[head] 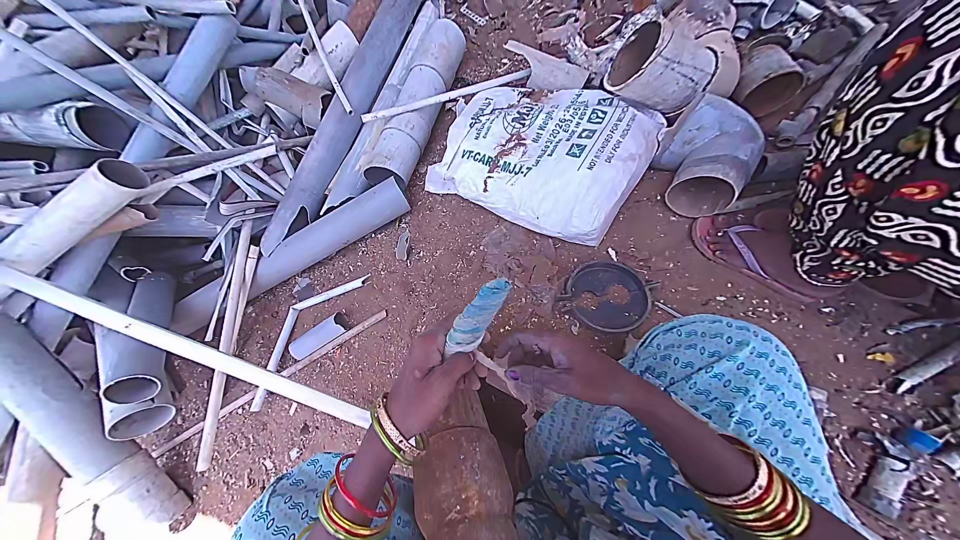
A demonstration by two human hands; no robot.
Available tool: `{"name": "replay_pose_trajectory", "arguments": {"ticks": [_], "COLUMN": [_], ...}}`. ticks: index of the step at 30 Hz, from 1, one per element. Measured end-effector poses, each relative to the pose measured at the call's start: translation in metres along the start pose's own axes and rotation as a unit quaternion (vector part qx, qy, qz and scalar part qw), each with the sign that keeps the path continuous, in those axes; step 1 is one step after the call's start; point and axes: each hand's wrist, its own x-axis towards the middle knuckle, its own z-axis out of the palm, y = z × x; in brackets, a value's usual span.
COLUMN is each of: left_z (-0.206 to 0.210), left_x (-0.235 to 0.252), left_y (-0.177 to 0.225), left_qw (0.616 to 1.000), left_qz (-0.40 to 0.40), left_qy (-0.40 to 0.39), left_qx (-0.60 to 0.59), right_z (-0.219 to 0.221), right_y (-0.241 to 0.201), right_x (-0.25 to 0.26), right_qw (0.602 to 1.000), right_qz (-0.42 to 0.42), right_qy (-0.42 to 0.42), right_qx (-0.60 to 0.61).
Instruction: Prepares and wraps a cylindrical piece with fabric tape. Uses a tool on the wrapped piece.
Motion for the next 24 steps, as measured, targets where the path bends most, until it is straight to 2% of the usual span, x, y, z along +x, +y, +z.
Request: {"name": "replay_pose_trajectory", "arguments": {"ticks": [2,5,7,11,14,24], "left_z": [-0.001,-0.002,-0.001,0.006,0.01,0.01], "left_x": [0.0,-0.001,-0.001,-0.001,-0.002,-0.001], "left_y": [0.0,0.001,0.0,-0.003,-0.004,-0.004], "left_qw": [1.0,1.0,1.0,0.999,0.999,0.999], "left_qz": [0.004,0.005,0.007,0.004,0.005,0.012], "left_qy": [0.003,0.005,-0.005,-0.035,-0.038,-0.019], "left_qx": [0.003,-0.003,-0.007,-0.008,0.005,0.033], "right_z": [-0.008,-0.017,-0.02,0.005,0.027,0.029], "right_y": [0.005,0.011,0.013,0.005,0.001,0.005], "right_x": [-0.001,0.003,0.005,0.004,0.005,0.007], "right_qw": [0.997,0.971,0.962,0.971,0.971,0.966], "right_qz": [-0.011,-0.016,-0.03,-0.096,-0.114,-0.094], "right_qy": [0.059,0.21,0.246,0.179,0.123,0.104], "right_qx": [0.047,0.113,0.117,0.125,0.168,0.218]}}
